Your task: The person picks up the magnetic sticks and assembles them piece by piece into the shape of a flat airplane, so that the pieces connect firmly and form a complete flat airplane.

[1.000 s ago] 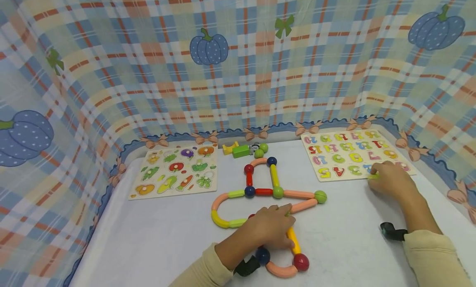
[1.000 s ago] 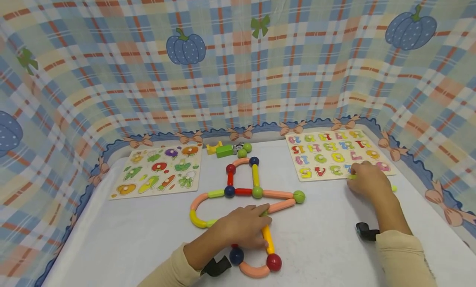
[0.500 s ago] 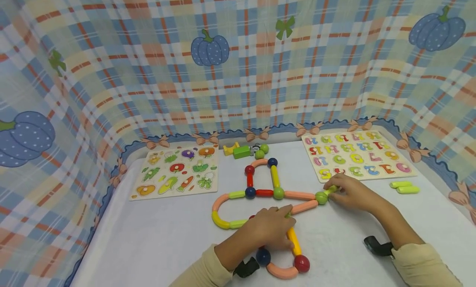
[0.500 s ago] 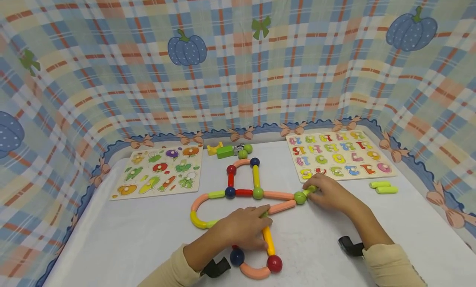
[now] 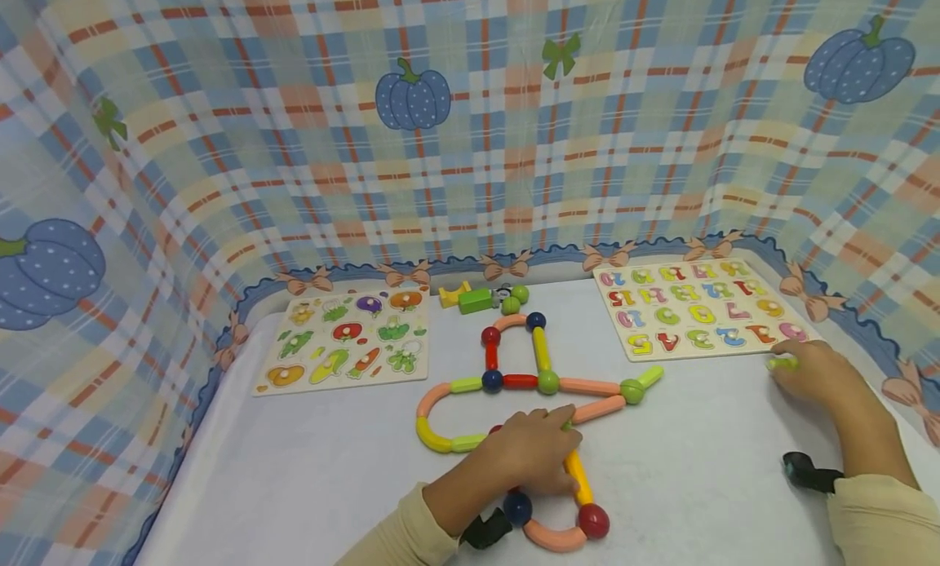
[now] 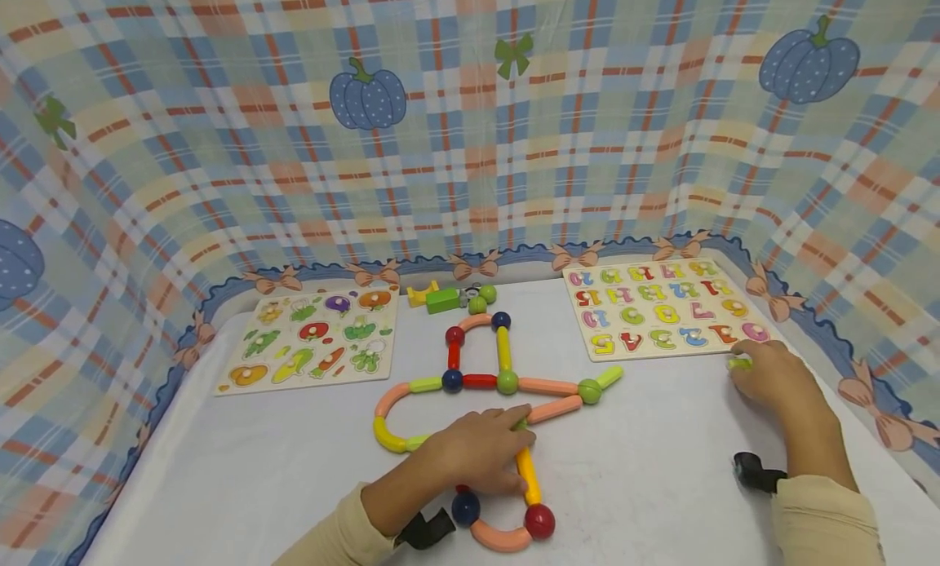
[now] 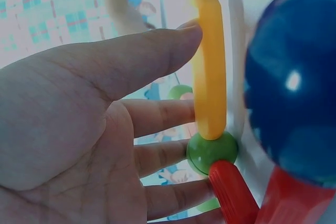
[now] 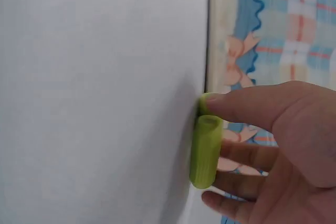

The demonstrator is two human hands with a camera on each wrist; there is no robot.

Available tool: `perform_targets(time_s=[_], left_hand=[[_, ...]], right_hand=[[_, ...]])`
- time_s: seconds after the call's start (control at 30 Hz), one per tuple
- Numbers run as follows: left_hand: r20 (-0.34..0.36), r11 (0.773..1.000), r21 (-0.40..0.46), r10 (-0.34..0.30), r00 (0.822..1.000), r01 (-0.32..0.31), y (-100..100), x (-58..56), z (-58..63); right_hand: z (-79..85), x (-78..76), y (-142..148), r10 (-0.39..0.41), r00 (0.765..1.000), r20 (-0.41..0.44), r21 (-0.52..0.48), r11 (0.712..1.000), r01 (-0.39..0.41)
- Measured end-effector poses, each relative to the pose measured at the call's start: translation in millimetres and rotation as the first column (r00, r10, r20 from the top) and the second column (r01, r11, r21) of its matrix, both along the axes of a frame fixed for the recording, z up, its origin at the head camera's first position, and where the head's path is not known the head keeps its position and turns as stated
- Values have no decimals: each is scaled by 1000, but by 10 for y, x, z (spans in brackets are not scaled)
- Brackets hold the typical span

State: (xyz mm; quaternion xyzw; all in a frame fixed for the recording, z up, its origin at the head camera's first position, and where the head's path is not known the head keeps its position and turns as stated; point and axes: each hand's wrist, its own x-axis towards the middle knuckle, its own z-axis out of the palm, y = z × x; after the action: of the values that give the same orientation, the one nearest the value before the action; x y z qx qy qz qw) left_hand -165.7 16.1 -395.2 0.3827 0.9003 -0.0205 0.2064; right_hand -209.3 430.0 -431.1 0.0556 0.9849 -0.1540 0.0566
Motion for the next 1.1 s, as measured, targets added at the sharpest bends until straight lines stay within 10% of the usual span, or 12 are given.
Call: perform_targets(time_s=[0.27,0.57,0.8,1.1], left_hand=[[3,1000,-7,1,1000,-1,-6,8,-12],[-3,1000,-20,-1,1000,1,5,-9,-15],[-8,1000,-23,3,1000,-3,9,-16,11],[-2,1000,-8,7,1000,-7,0,-12,1]], right_hand=[[-49,-3,-306,158,985,-63,47,987,-155],[60,159,-1185,422,899,-116,-130,891,-434],[142,129,-1459,479,859,-179,-54,867,-495],[65,95,-1395,449,885,-126,-19,890,-455]])
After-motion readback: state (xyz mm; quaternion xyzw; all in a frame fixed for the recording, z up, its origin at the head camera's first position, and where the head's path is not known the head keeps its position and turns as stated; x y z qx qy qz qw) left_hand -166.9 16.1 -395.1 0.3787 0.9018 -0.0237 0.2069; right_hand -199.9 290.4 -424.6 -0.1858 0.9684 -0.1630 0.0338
